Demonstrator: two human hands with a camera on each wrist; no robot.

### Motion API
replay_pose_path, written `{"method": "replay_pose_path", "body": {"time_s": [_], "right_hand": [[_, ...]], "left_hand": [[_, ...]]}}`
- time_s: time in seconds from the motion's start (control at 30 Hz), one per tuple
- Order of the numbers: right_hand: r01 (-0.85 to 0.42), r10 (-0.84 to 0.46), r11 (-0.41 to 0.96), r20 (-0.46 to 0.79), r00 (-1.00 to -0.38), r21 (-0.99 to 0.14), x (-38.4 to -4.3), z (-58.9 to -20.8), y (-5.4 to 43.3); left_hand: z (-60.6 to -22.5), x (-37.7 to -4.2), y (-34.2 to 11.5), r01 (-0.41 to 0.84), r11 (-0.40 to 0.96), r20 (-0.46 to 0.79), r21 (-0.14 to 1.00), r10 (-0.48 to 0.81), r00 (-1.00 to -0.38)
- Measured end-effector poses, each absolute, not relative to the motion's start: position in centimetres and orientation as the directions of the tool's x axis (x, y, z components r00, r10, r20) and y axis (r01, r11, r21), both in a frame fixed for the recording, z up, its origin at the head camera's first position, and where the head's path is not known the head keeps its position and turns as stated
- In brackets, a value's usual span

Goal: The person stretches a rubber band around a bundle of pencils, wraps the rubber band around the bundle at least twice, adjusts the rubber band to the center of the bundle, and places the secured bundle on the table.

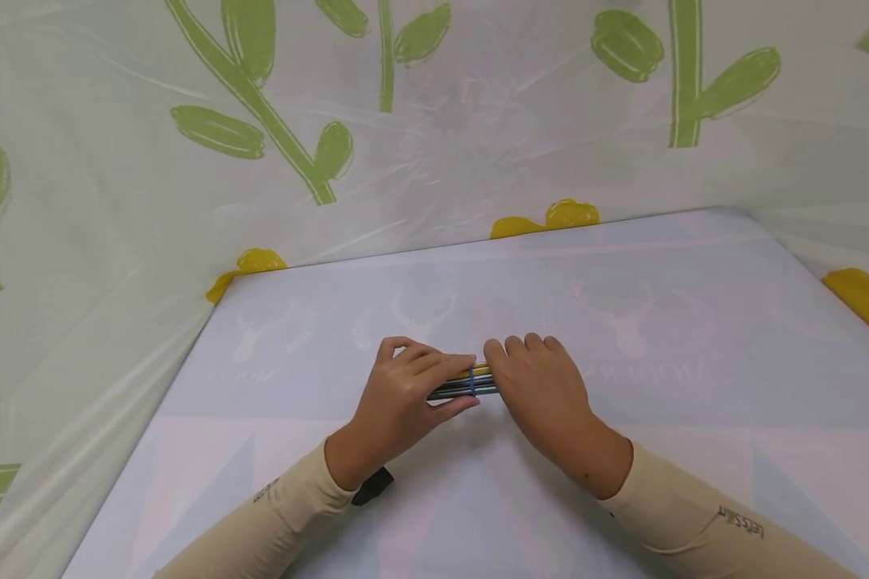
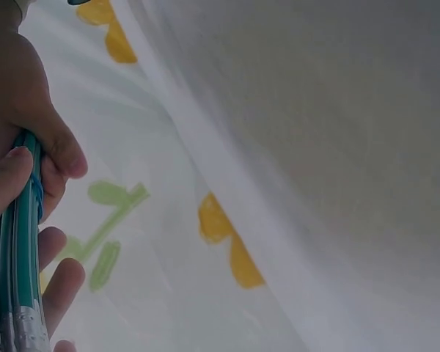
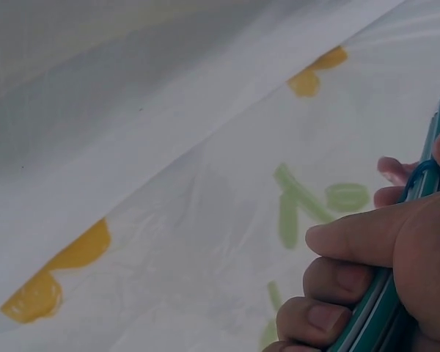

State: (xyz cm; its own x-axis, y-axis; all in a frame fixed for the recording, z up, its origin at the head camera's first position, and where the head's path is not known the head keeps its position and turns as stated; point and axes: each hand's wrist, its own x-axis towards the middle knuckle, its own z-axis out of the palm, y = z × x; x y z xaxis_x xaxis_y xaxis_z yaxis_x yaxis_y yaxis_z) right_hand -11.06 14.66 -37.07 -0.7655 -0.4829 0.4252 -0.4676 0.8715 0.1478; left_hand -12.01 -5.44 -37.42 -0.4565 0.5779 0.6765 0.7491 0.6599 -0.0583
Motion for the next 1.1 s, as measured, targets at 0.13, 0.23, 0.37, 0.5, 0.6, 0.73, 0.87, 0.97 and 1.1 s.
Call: {"method": "replay_pose_path", "body": {"time_s": [0.13,0.23,0.37,0.5,0.6,0.73,0.87,0.97,1.1], "right_hand": [[-0.464,-0.48,0.873,0.427,-0.766,0.15,-11.3,-37.1,14.8],[-0.458,-0.474,0.877,0.432,-0.767,0.148,-11.5,-37.0,14.9],[-0.449,-0.464,0.882,0.432,-0.774,0.142,-11.6,-36.8,15.0],[-0.438,-0.453,0.889,0.416,-0.789,0.137,-11.7,-36.7,15.0],[-0.433,-0.447,0.892,0.409,-0.795,0.133,-11.8,-36.8,15.1],[-0.437,-0.448,0.89,0.417,-0.791,0.128,-12.0,-37.0,15.2],[-0.438,-0.446,0.891,0.401,-0.8,0.118,-12.2,-37.1,15.3],[-0.437,-0.444,0.893,0.387,-0.808,0.111,-12.3,-37.3,15.3],[-0.444,-0.447,0.89,0.377,-0.811,0.1,-12.4,-37.4,15.3]], "left_hand": [[-37.4,-12.2,-5.6,0.743,0.668,0.667,-0.042,0.572,-0.477],[-37.3,-12.3,-5.6,0.737,0.675,0.661,-0.035,0.569,-0.489],[-37.3,-12.5,-5.8,0.729,0.684,0.654,-0.026,0.564,-0.505],[-37.3,-12.6,-5.9,0.715,0.699,0.637,-0.022,0.561,-0.529],[-37.4,-12.7,-6.1,0.7,0.713,0.618,-0.027,0.562,-0.549],[-37.6,-12.8,-6.2,0.686,0.727,0.601,-0.036,0.564,-0.566],[-37.7,-12.9,-6.2,0.679,0.733,0.581,-0.043,0.571,-0.58],[-37.8,-13.0,-6.2,0.671,0.74,0.559,-0.044,0.575,-0.597],[-37.9,-13.1,-6.1,0.662,0.748,0.528,-0.042,0.58,-0.621]]}}
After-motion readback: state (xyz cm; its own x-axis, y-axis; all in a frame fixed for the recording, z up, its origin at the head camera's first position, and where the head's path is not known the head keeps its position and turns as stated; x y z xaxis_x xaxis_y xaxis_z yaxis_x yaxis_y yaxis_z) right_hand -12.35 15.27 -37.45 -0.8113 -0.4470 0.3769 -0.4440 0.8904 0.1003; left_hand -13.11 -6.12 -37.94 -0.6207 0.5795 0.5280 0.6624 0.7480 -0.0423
